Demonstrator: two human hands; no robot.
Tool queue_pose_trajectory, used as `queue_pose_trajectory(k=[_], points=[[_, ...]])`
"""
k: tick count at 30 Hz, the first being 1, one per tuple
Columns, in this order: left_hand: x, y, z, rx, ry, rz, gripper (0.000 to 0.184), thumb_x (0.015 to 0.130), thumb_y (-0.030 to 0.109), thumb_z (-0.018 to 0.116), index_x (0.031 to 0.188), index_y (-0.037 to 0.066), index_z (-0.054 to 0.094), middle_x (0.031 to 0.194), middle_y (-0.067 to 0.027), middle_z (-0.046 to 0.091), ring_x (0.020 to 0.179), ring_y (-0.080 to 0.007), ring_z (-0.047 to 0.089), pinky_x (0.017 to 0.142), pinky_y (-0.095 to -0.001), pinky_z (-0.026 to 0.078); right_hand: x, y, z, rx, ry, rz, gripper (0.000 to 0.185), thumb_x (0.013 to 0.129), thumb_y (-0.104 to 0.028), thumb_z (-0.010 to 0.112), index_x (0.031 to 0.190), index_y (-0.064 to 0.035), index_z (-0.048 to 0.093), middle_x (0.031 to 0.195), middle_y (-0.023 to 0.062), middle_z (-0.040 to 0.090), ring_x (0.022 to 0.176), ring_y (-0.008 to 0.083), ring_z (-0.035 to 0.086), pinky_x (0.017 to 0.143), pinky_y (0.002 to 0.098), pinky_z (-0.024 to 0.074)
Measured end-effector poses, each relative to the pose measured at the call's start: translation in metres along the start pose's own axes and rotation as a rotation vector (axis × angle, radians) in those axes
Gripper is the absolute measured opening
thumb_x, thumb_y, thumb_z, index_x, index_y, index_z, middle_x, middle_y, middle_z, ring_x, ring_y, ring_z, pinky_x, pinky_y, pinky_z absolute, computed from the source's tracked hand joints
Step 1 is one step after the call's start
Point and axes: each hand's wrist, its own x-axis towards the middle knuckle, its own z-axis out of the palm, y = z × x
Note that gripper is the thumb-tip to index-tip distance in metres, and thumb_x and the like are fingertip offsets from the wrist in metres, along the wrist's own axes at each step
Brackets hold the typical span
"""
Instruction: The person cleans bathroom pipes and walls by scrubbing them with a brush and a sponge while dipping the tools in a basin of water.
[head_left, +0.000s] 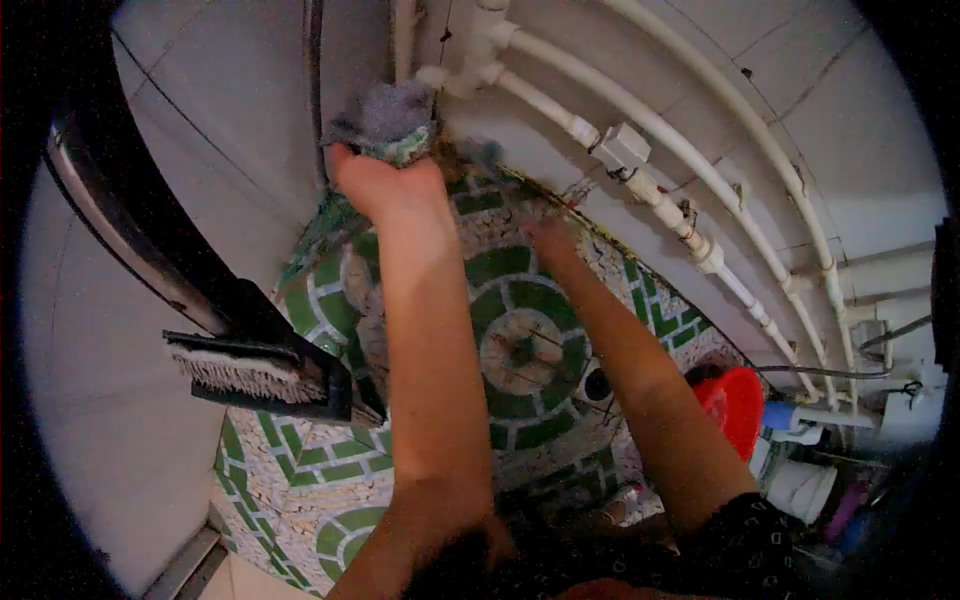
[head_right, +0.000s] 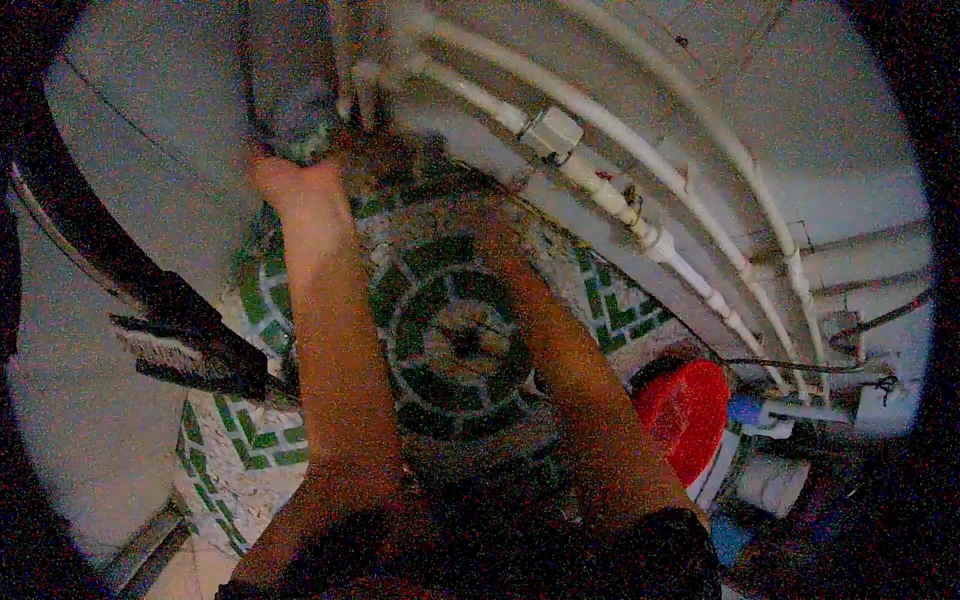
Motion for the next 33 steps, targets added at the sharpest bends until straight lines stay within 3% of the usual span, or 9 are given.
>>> queue_pose_trajectory(k=[2, 3, 7, 12, 16, 21, 25, 27, 33], points=[[0.001, 0.003, 0.000, 0.003, -0.021, -0.028, 0.039, 0.088, 0.030, 0.035, 0.115, 0.008, 0.051, 0.116, -0.0077, 0.054, 0.105, -0.0268, 0.051, 0.092, -0.0416, 0.039, -0.008, -0.100, -0.026, 0.511, -0.002, 0.041, 0.040, 0.081, -0.038, 0.058, 0.072, 0.0010, 0.060, 0.062, 0.0103, 0.057, 0.056, 0.0188, 0.052, 0.054, 0.0359, 0.0405], [0.001, 0.004, -0.002, 0.004, -0.024, -0.048, 0.039, 0.088, 0.031, 0.034, 0.115, 0.008, 0.050, 0.116, -0.0077, 0.054, 0.104, -0.0268, 0.051, 0.092, -0.0417, 0.039, -0.016, -0.107, -0.031, 0.449, 0.001, 0.044, 0.039, 0.081, -0.037, 0.058, 0.072, 0.0007, 0.060, 0.059, 0.0093, 0.055, 0.054, 0.0180, 0.050, 0.052, 0.0353, 0.0391], [0.003, 0.004, -0.007, 0.011, 0.020, -0.068, 0.039, 0.088, 0.030, 0.034, 0.115, 0.008, 0.051, 0.115, -0.0076, 0.054, 0.103, -0.0261, 0.052, 0.089, -0.0403, 0.041, -0.073, -0.053, -0.040, 0.567, -0.020, 0.014, 0.033, 0.081, -0.035, 0.059, 0.071, -0.0031, 0.058, 0.053, 0.0035, 0.047, 0.044, 0.0130, 0.041, 0.041, 0.0300, 0.0303], [0.010, -0.009, -0.019, -0.068, 0.034, -0.086, 0.039, 0.088, 0.031, 0.033, 0.115, 0.008, 0.050, 0.114, -0.0074, 0.054, 0.101, -0.0254, 0.053, 0.088, -0.0395, 0.042, -0.134, -0.022, -0.079, 1.188, 0.040, 0.322, 0.028, 0.081, -0.033, 0.062, 0.068, -0.0108, 0.051, 0.050, -0.0033, 0.041, 0.036, 0.0080, 0.031, 0.034, 0.0226, 0.0217], [0.003, -0.006, -0.014, -0.101, 0.084, -0.083, 0.042, 0.088, 0.033, 0.033, 0.116, 0.007, 0.050, 0.117, -0.0077, 0.053, 0.104, -0.0251, 0.051, 0.089, -0.0397, 0.041, -0.081, -0.059, -0.074, 1.154, -0.149, 0.268, 0.030, 0.081, -0.036, 0.060, 0.070, -0.0092, 0.053, 0.053, -0.0027, 0.043, 0.037, 0.0080, 0.033, 0.034, 0.0239, 0.0224], [0.019, 0.007, -0.036, 0.041, 0.117, 0.027, 0.038, 0.090, 0.031, 0.039, 0.117, 0.006, 0.049, 0.121, -0.0075, 0.050, 0.105, -0.0257, 0.051, 0.087, -0.0392, 0.041, -0.096, -0.057, -0.044, 0.618, -0.024, -0.048, 0.034, 0.084, -0.040, 0.056, 0.077, -0.0070, 0.056, 0.054, -0.0037, 0.041, 0.040, 0.0069, 0.032, 0.035, 0.0237, 0.0217], [0.050, -0.025, -0.114, 0.715, 0.248, 0.052, 0.033, 0.090, 0.030, 0.044, 0.106, 0.003, 0.052, 0.103, -0.0063, 0.054, 0.088, -0.0227, 0.053, 0.075, -0.0367, 0.043, -0.169, -0.093, -0.083, 0.867, -0.184, 0.077, 0.035, 0.085, -0.041, 0.054, 0.081, -0.0063, 0.057, 0.055, -0.0051, 0.038, 0.040, 0.0071, 0.030, 0.036, 0.0246, 0.0213], [0.042, -0.039, -0.137, 1.167, 0.111, 0.028, 0.031, 0.089, 0.031, 0.048, 0.100, 0.002, 0.054, 0.091, -0.0056, 0.057, 0.078, -0.0205, 0.054, 0.067, -0.0351, 0.044, -0.138, -0.098, -0.081, 0.839, -0.209, -0.178, 0.034, 0.085, -0.040, 0.055, 0.082, -0.0061, 0.057, 0.055, -0.0054, 0.038, 0.040, 0.0071, 0.030, 0.036, 0.0243, 0.0212], [-0.010, -0.033, -0.107, 0.892, 0.202, -0.210, 0.032, 0.083, 0.032, 0.058, 0.085, 0.000, 0.058, 0.075, -0.0049, 0.057, 0.066, -0.0179, 0.052, 0.057, -0.0346, 0.042, -0.087, -0.198, -0.089, 1.206, -0.198, -0.060, 0.032, 0.081, -0.038, 0.061, 0.079, -0.0058, 0.055, 0.054, -0.0042, 0.038, 0.039, 0.0066, 0.028, 0.035, 0.0230, 0.0180]])
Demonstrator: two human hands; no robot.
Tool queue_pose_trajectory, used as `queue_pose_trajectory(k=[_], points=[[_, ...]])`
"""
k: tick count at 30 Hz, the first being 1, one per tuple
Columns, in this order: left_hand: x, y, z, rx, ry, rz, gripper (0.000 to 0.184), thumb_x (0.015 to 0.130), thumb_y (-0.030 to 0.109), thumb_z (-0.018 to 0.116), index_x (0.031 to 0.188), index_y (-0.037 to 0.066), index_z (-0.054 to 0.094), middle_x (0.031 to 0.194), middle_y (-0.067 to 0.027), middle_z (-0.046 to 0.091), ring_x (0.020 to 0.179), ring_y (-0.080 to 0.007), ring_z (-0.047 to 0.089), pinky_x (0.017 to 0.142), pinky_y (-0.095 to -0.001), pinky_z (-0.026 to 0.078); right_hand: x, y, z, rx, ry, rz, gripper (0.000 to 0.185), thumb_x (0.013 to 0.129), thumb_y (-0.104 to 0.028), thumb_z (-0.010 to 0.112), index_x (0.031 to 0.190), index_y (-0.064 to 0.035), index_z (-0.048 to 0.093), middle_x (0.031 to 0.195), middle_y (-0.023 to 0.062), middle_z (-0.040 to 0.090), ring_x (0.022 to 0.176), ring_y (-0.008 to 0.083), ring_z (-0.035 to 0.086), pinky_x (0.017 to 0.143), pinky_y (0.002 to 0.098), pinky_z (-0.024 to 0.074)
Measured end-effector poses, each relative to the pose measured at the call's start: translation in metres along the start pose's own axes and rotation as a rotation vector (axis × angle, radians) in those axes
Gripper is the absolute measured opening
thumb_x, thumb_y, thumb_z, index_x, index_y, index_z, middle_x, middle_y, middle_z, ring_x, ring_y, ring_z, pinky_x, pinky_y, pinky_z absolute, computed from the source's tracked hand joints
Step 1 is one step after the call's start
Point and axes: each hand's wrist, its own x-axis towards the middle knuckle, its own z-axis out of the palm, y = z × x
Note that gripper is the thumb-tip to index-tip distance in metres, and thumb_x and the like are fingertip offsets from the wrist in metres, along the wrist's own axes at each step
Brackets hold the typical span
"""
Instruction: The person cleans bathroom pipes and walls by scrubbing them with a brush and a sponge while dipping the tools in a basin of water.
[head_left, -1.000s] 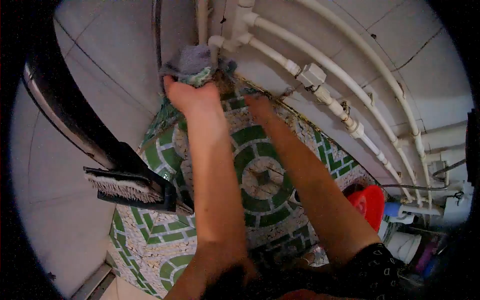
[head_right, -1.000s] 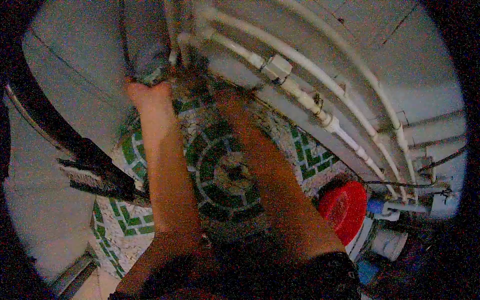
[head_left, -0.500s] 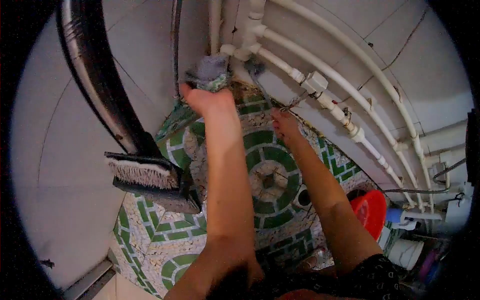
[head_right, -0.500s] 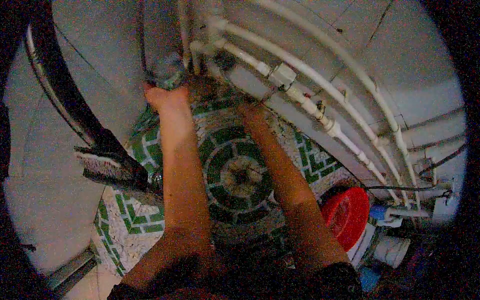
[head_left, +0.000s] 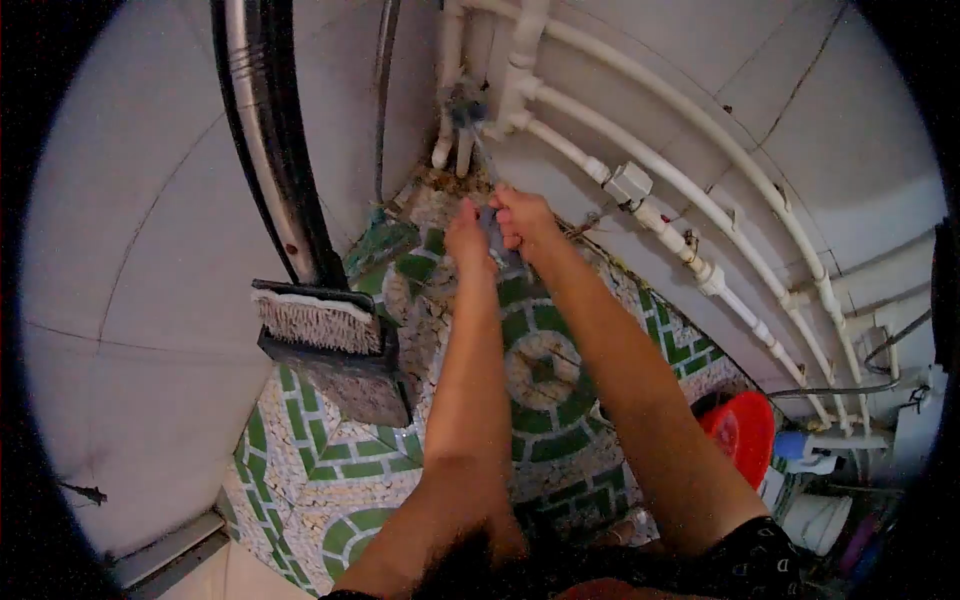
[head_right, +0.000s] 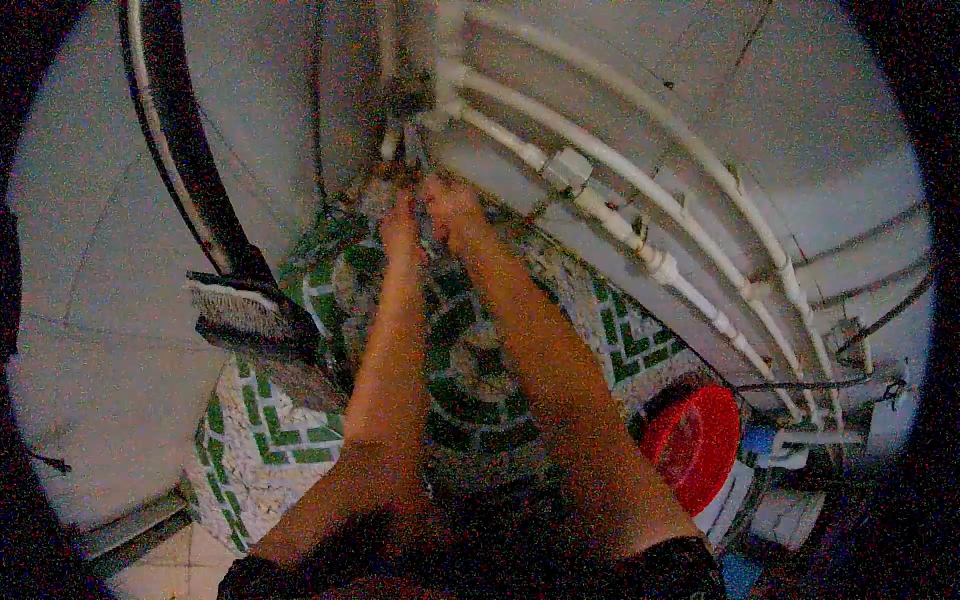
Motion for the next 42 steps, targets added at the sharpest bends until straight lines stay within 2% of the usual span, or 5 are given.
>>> queue_pose_trajectory(k=[11, 15, 21, 37, 42], points=[[0.058, 0.000, -0.033, -0.550, 0.060, -0.136, 0.044, 0.083, 0.037, 0.058, 0.105, -0.001, 0.056, 0.101, -0.0080, 0.057, 0.087, -0.0222, 0.056, 0.071, -0.0385, 0.046, 0.010, -0.024, 0.002, -0.116, 0.087, 0.072, 0.034, 0.084, -0.038, 0.055, 0.074, -0.0057, 0.052, 0.051, -0.0028, 0.037, 0.040, 0.0084, 0.030, 0.037, 0.0250, 0.0234], [0.058, 0.005, -0.030, -0.679, -0.031, -0.098, 0.044, 0.084, 0.036, 0.057, 0.106, -0.001, 0.055, 0.104, -0.0080, 0.057, 0.088, -0.0230, 0.056, 0.072, -0.0392, 0.046, 0.001, 0.055, -0.068, -0.784, 0.264, -0.450, 0.034, 0.086, -0.036, 0.052, 0.072, -0.0055, 0.055, 0.053, -0.0014, 0.042, 0.045, 0.0083, 0.034, 0.042, 0.0245, 0.0282], [0.049, 0.002, -0.013, -0.647, -0.028, -0.127, 0.042, 0.085, 0.037, 0.056, 0.103, -0.001, 0.057, 0.103, -0.0085, 0.057, 0.086, -0.0237, 0.057, 0.072, -0.0404, 0.047, -0.075, 0.049, -0.123, -0.401, 0.320, -0.286, 0.033, 0.087, -0.038, 0.050, 0.081, -0.0067, 0.057, 0.055, -0.0036, 0.042, 0.047, 0.0068, 0.036, 0.042, 0.0224, 0.0284], [0.022, -0.007, 0.019, -0.614, -0.076, -0.123, 0.041, 0.085, 0.033, 0.052, 0.106, -0.003, 0.054, 0.107, -0.0104, 0.056, 0.091, -0.0251, 0.056, 0.077, -0.0416, 0.046, -0.075, 0.047, -0.133, -1.131, 0.411, -0.307, 0.042, 0.086, -0.038, 0.048, 0.071, 0.0004, 0.057, 0.054, 0.0074, 0.050, 0.053, 0.0186, 0.049, 0.051, 0.0325, 0.0378], [0.021, -0.006, 0.014, -0.652, -0.036, -0.163, 0.038, 0.087, 0.031, 0.051, 0.107, -0.001, 0.054, 0.109, -0.0098, 0.055, 0.093, -0.0241, 0.055, 0.079, -0.0443, 0.045, -0.142, 0.079, -0.157, -0.643, 0.315, -0.247, 0.042, 0.086, -0.042, 0.048, 0.065, -0.0053, 0.052, 0.049, 0.0020, 0.042, 0.040, 0.0148, 0.039, 0.039, 0.0291, 0.0307]])
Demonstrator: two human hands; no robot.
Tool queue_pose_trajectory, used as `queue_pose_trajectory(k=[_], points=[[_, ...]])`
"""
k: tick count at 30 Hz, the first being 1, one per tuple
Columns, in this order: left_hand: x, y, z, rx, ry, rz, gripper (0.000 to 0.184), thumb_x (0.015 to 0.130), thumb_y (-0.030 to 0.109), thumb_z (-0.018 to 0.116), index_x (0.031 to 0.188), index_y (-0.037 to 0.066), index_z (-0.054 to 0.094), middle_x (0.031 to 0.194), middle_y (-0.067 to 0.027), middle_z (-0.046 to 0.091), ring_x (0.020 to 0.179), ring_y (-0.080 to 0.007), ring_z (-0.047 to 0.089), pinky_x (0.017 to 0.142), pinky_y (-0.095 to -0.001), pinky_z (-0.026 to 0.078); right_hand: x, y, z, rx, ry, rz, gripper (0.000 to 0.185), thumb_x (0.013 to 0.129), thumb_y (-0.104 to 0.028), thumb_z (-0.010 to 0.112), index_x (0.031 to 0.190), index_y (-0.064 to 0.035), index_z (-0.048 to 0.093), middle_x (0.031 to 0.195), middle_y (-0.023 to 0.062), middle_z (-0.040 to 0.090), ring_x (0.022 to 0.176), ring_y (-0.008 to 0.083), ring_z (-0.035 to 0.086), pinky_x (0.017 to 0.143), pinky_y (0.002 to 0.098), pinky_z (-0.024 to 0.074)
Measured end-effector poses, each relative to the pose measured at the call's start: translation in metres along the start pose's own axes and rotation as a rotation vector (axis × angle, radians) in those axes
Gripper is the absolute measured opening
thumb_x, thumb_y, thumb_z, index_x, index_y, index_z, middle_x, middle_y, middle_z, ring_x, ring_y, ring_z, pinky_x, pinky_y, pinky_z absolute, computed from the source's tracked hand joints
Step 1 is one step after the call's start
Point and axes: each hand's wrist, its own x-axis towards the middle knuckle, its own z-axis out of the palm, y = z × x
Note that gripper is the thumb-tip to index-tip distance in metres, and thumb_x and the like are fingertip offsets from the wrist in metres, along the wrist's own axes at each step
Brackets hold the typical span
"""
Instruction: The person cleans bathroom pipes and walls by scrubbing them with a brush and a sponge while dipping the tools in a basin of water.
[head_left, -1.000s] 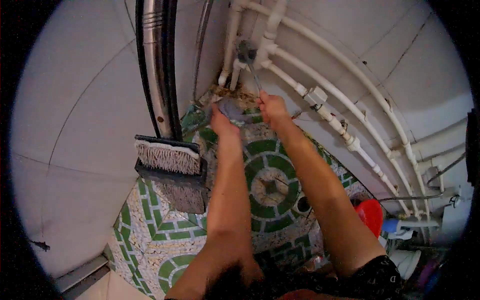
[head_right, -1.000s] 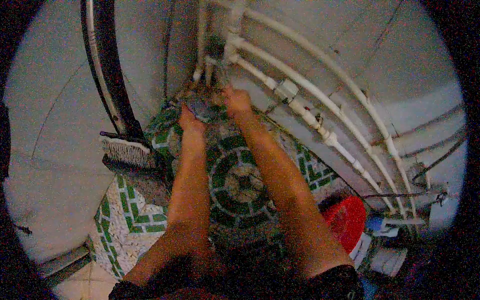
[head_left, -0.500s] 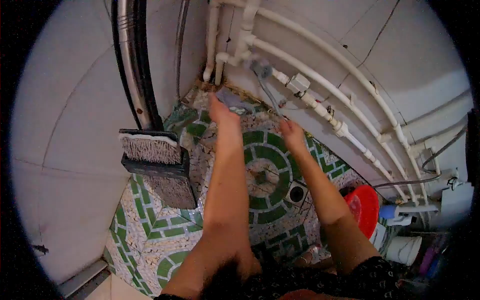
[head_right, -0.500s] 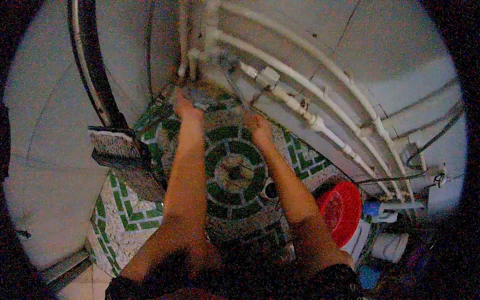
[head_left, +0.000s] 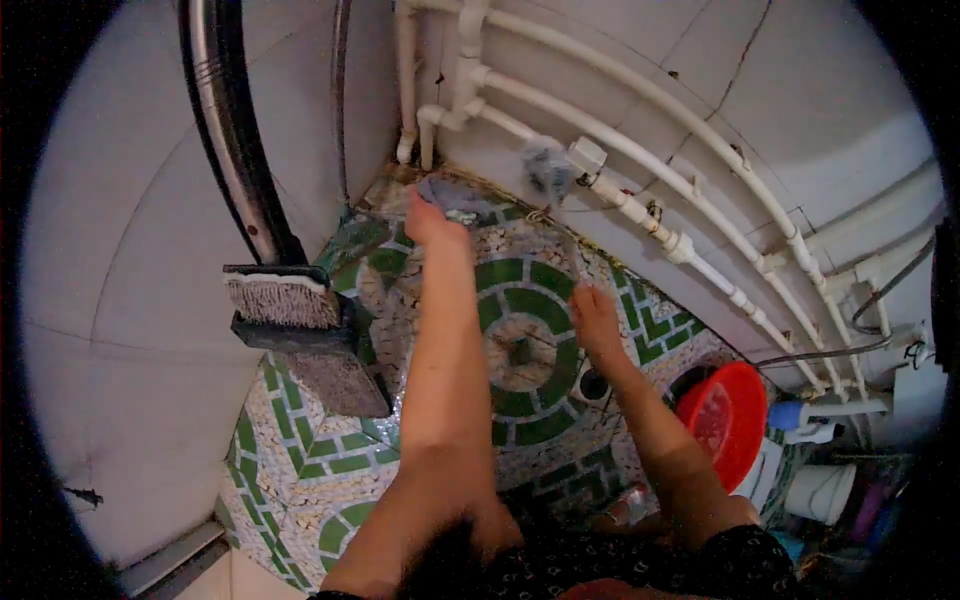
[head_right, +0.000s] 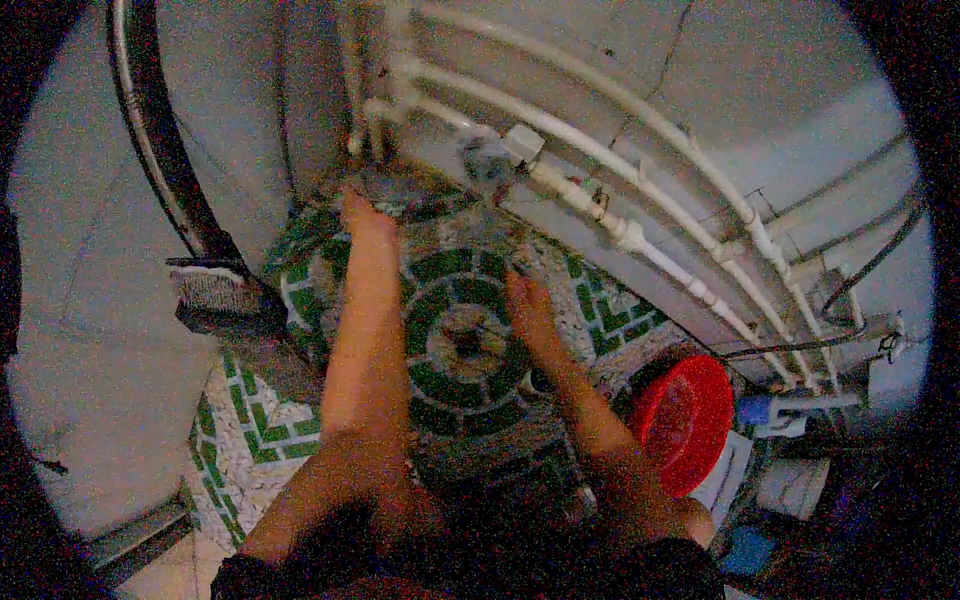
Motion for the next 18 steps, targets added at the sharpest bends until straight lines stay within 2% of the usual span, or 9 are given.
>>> queue_pose_trajectory(k=[3, 5, 7, 9, 11, 12, 13, 15, 18], points=[[-0.009, -0.015, 0.003, 0.069, -0.051, 0.047, 0.040, 0.088, 0.032, 0.050, 0.110, 0.000, 0.052, 0.111, -0.0096, 0.054, 0.095, -0.0246, 0.055, 0.080, -0.0448, 0.045, 0.026, -0.004, 0.015, 0.141, -0.032, -0.082, 0.042, 0.085, -0.046, 0.049, 0.064, -0.0091, 0.049, 0.047, -0.0020, 0.037, 0.036, 0.0109, 0.031, 0.035, 0.0269, 0.0239], [-0.013, -0.028, 0.004, 0.081, -0.070, -0.002, 0.039, 0.088, 0.032, 0.051, 0.110, 0.000, 0.053, 0.109, -0.0092, 0.056, 0.094, -0.0245, 0.056, 0.079, -0.0434, 0.046, 0.040, -0.032, 0.029, 0.333, -0.080, -0.001, 0.042, 0.085, -0.048, 0.050, 0.066, -0.0104, 0.047, 0.047, -0.0034, 0.035, 0.035, 0.0096, 0.028, 0.033, 0.0259, 0.0208], [-0.029, -0.025, 0.015, 0.083, -0.042, -0.033, 0.038, 0.088, 0.032, 0.050, 0.109, 0.001, 0.053, 0.107, -0.0085, 0.057, 0.093, -0.0243, 0.057, 0.078, -0.0423, 0.047, 0.032, -0.094, 0.027, 0.666, -0.177, 0.354, 0.043, 0.084, -0.050, 0.051, 0.068, -0.0105, 0.047, 0.048, -0.0037, 0.034, 0.036, 0.0094, 0.028, 0.034, 0.0255, 0.0197], [-0.056, -0.012, 0.030, 0.091, 0.030, -0.063, 0.037, 0.088, 0.032, 0.050, 0.108, 0.001, 0.055, 0.103, -0.0075, 0.059, 0.091, -0.0242, 0.058, 0.078, -0.0414, 0.047, 0.011, -0.039, 0.035, 0.473, -0.078, 0.166, 0.042, 0.083, -0.050, 0.052, 0.068, -0.0110, 0.046, 0.048, -0.0043, 0.034, 0.036, 0.0085, 0.028, 0.034, 0.0242, 0.0190], [-0.031, -0.009, 0.017, 0.075, -0.128, -0.022, 0.036, 0.088, 0.032, 0.050, 0.106, 0.001, 0.056, 0.101, -0.0070, 0.060, 0.091, -0.0233, 0.058, 0.077, -0.0416, 0.047, 0.002, -0.030, 0.037, 0.515, -0.059, 0.204, 0.041, 0.083, -0.050, 0.052, 0.070, -0.0113, 0.046, 0.049, -0.0050, 0.033, 0.037, 0.0078, 0.027, 0.035, 0.0232, 0.0184], [-0.022, -0.008, 0.011, 0.067, -0.199, -0.003, 0.036, 0.088, 0.032, 0.051, 0.105, 0.002, 0.057, 0.099, -0.0067, 0.061, 0.091, -0.0229, 0.058, 0.077, -0.0417, 0.047, -0.007, -0.051, 0.029, 0.654, -0.096, 0.346, 0.041, 0.083, -0.050, 0.052, 0.070, -0.0114, 0.046, 0.049, -0.0055, 0.032, 0.037, 0.0075, 0.026, 0.035, 0.0228, 0.0183], [-0.023, -0.008, 0.010, 0.200, -0.213, -0.060, 0.036, 0.087, 0.033, 0.052, 0.104, 0.002, 0.058, 0.098, -0.0065, 0.061, 0.090, -0.0221, 0.058, 0.076, -0.0403, 0.046, -0.016, -0.067, 0.023, 0.793, -0.128, 0.496, 0.040, 0.084, -0.050, 0.052, 0.071, -0.0115, 0.046, 0.049, -0.0059, 0.032, 0.037, 0.0071, 0.025, 0.036, 0.0225, 0.0181], [-0.032, -0.009, 0.017, 0.469, -0.245, -0.180, 0.036, 0.086, 0.034, 0.055, 0.102, 0.002, 0.060, 0.097, -0.0060, 0.061, 0.088, -0.0207, 0.057, 0.075, -0.0377, 0.045, 0.010, -0.100, 0.033, 1.021, -0.209, 0.492, 0.040, 0.083, -0.050, 0.052, 0.072, -0.0122, 0.046, 0.049, -0.0067, 0.030, 0.038, 0.0066, 0.023, 0.036, 0.0225, 0.0169], [-0.083, -0.012, 0.036, 1.152, -0.421, 0.025, 0.036, 0.083, 0.034, 0.058, 0.099, 0.002, 0.061, 0.093, -0.0057, 0.062, 0.082, -0.0173, 0.056, 0.074, -0.0314, 0.043, 0.025, -0.111, 0.035, 1.120, -0.226, 0.554, 0.040, 0.083, -0.051, 0.053, 0.074, -0.0129, 0.045, 0.049, -0.0072, 0.027, 0.038, 0.0063, 0.021, 0.036, 0.0228, 0.0148]])
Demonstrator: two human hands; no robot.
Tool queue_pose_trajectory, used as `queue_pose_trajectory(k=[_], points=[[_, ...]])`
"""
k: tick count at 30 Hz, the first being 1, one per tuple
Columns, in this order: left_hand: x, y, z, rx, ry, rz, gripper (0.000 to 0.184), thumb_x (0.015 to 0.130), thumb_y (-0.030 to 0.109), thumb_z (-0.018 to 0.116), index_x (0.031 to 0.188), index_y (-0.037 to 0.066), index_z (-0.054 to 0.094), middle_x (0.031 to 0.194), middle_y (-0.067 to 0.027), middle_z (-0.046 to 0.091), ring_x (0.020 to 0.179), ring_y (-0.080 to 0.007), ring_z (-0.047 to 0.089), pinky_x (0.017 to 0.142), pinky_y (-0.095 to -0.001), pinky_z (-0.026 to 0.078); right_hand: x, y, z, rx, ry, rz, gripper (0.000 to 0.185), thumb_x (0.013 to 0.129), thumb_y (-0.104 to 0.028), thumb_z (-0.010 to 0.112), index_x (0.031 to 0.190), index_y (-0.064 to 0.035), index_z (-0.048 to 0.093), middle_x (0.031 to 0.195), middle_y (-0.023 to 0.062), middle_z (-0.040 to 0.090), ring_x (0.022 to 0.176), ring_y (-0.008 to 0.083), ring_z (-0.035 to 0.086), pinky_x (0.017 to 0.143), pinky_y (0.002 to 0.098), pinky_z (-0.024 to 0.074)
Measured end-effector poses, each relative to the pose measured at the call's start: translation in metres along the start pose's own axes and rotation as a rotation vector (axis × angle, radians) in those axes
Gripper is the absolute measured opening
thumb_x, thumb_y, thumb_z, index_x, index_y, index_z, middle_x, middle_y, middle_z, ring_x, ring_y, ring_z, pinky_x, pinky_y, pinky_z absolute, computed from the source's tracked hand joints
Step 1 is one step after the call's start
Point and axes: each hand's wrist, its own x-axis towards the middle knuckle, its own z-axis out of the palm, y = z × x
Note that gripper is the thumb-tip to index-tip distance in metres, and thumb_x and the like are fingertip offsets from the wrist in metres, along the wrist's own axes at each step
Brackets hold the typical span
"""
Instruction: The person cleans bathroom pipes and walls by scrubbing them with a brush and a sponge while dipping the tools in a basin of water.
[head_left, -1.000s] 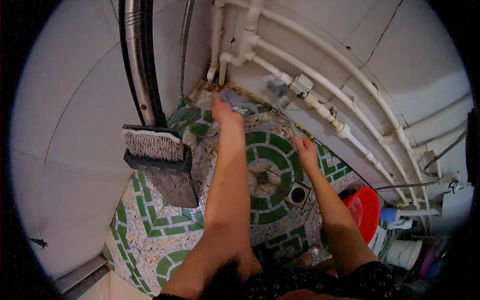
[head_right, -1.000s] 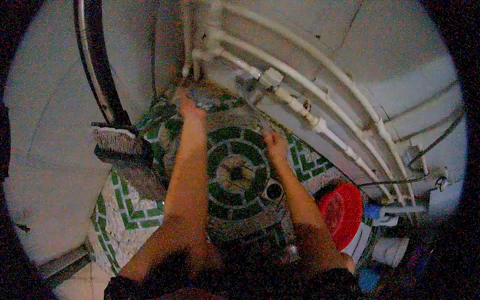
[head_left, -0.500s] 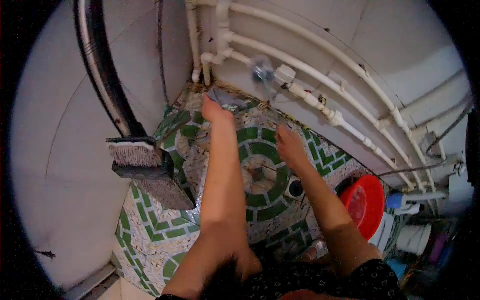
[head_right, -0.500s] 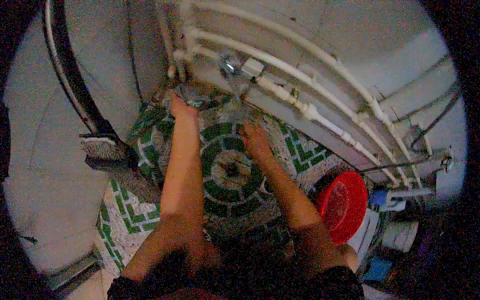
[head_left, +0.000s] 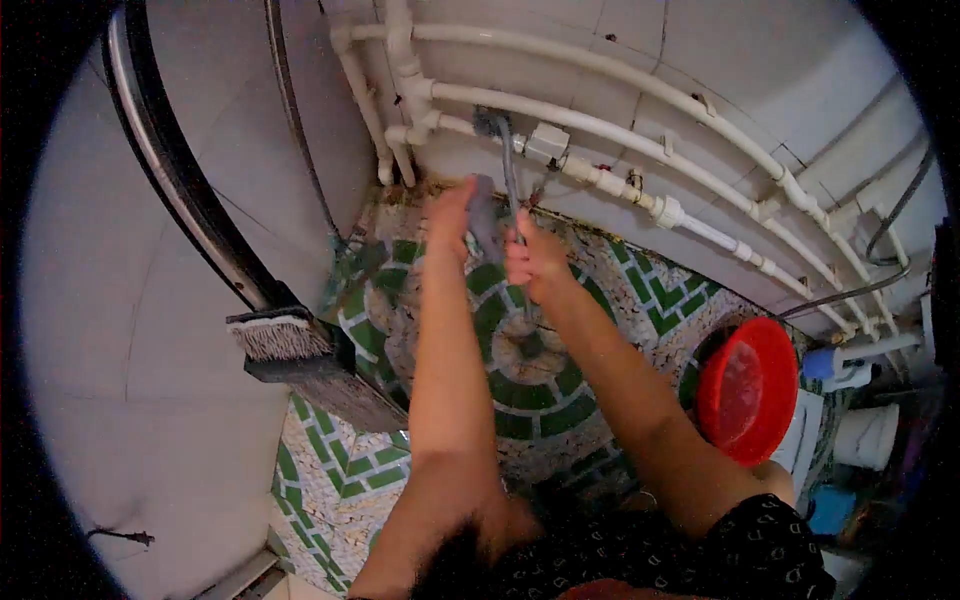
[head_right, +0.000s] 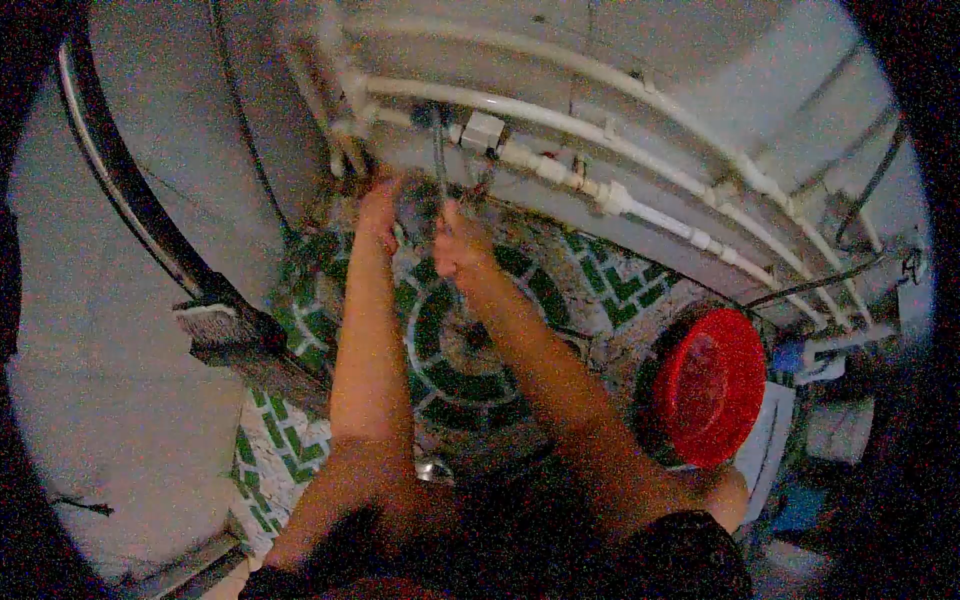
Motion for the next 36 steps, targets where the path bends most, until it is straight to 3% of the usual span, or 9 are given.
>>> queue_pose_trajectory(k=[4, 9, 11, 15, 17, 20, 27, 32, 36], points=[[-0.018, 0.000, 0.019, 0.297, -0.427, 0.072, 0.034, 0.081, 0.033, 0.061, 0.094, 0.001, 0.060, 0.086, -0.0078, 0.062, 0.074, -0.0139, 0.056, 0.066, -0.0290, 0.045, -0.027, -0.001, -0.009, -0.076, 0.190, -0.003, 0.040, 0.082, -0.052, 0.053, 0.074, -0.0132, 0.045, 0.049, -0.0072, 0.028, 0.038, 0.0063, 0.021, 0.035, 0.0228, 0.0148], [-0.013, 0.004, 0.042, 0.179, -0.286, 0.121, 0.026, 0.082, 0.026, 0.059, 0.089, 0.001, 0.056, 0.073, -0.0073, 0.061, 0.057, -0.0147, 0.055, 0.041, -0.0275, 0.042, 0.002, -0.022, -0.012, -0.221, 0.003, -0.028, 0.040, 0.082, -0.051, 0.052, 0.073, -0.0130, 0.045, 0.049, -0.0066, 0.030, 0.037, 0.0066, 0.022, 0.035, 0.0224, 0.0162], [-0.025, 0.015, 0.044, 0.181, -0.156, 0.117, 0.023, 0.083, 0.025, 0.058, 0.089, 0.003, 0.058, 0.071, -0.0071, 0.060, 0.059, -0.0150, 0.056, 0.044, -0.0280, 0.043, 0.004, -0.028, -0.016, -0.282, -0.036, -0.001, 0.040, 0.083, -0.050, 0.052, 0.072, -0.0127, 0.045, 0.049, -0.0059, 0.031, 0.037, 0.0067, 0.023, 0.034, 0.0226, 0.0164], [-0.005, -0.018, 0.024, 0.502, -0.633, 0.146, 0.026, 0.082, 0.031, 0.058, 0.083, 0.005, 0.064, 0.073, -0.0051, 0.061, 0.065, -0.0139, 0.056, 0.058, -0.0284, 0.043, -0.017, 0.001, -0.057, -0.492, 0.050, -0.041, 0.039, 0.084, -0.047, 0.051, 0.070, -0.0117, 0.047, 0.048, -0.0045, 0.033, 0.036, 0.0079, 0.025, 0.034, 0.0247, 0.0183], [0.031, -0.063, 0.013, 0.960, -0.926, 0.158, 0.029, 0.081, 0.034, 0.059, 0.080, 0.006, 0.066, 0.076, -0.0034, 0.062, 0.067, -0.0130, 0.056, 0.063, -0.0280, 0.042, -0.037, 0.026, -0.083, -0.700, 0.129, -0.167, 0.038, 0.086, -0.044, 0.049, 0.070, -0.0095, 0.048, 0.050, -0.0027, 0.037, 0.038, 0.0106, 0.031, 0.036, 0.0267, 0.0241], [-0.016, -0.045, 0.029, 0.439, -1.025, 0.115, 0.035, 0.079, 0.040, 0.060, 0.079, 0.006, 0.068, 0.078, -0.0012, 0.063, 0.066, -0.0127, 0.055, 0.062, -0.0294, 0.042, -0.064, 0.033, -0.093, -0.933, 0.229, -0.383, 0.036, 0.090, -0.037, 0.045, 0.074, -0.0052, 0.051, 0.057, 0.0019, 0.046, 0.047, 0.0166, 0.044, 0.044, 0.0299, 0.0355], [-0.037, -0.014, 0.078, 0.598, -0.691, 0.297, 0.034, 0.079, 0.039, 0.061, 0.081, 0.005, 0.067, 0.079, -0.0002, 0.064, 0.071, -0.0100, 0.054, 0.060, -0.0220, 0.039, -0.078, -0.050, -0.079, -1.667, 0.536, -1.002, 0.025, 0.089, -0.028, 0.047, 0.085, -0.0054, 0.056, 0.076, 0.0176, 0.059, 0.070, 0.0350, 0.057, 0.059, 0.0408, 0.0443], [-0.024, -0.007, 0.077, 0.555, -1.081, 0.281, 0.036, 0.078, 0.040, 0.062, 0.084, 0.005, 0.066, 0.078, -0.0003, 0.064, 0.071, -0.0096, 0.054, 0.063, -0.0221, 0.040, -0.113, -0.126, -0.097, -1.950, 0.563, -0.726, 0.024, 0.088, -0.028, 0.048, 0.087, -0.0058, 0.056, 0.069, 0.0176, 0.059, 0.067, 0.0385, 0.057, 0.058, 0.0452, 0.0438], [0.015, -0.027, 0.054, 0.292, -0.982, 0.207, 0.031, 0.080, 0.039, 0.060, 0.085, 0.009, 0.067, 0.073, 0.0023, 0.061, 0.075, -0.0092, 0.052, 0.068, -0.0225, 0.039, -0.098, -0.166, -0.059, -2.234, 0.492, -0.756, 0.030, 0.088, -0.034, 0.047, 0.082, -0.0049, 0.052, 0.068, 0.0188, 0.057, 0.067, 0.0387, 0.056, 0.057, 0.0468, 0.0422]])
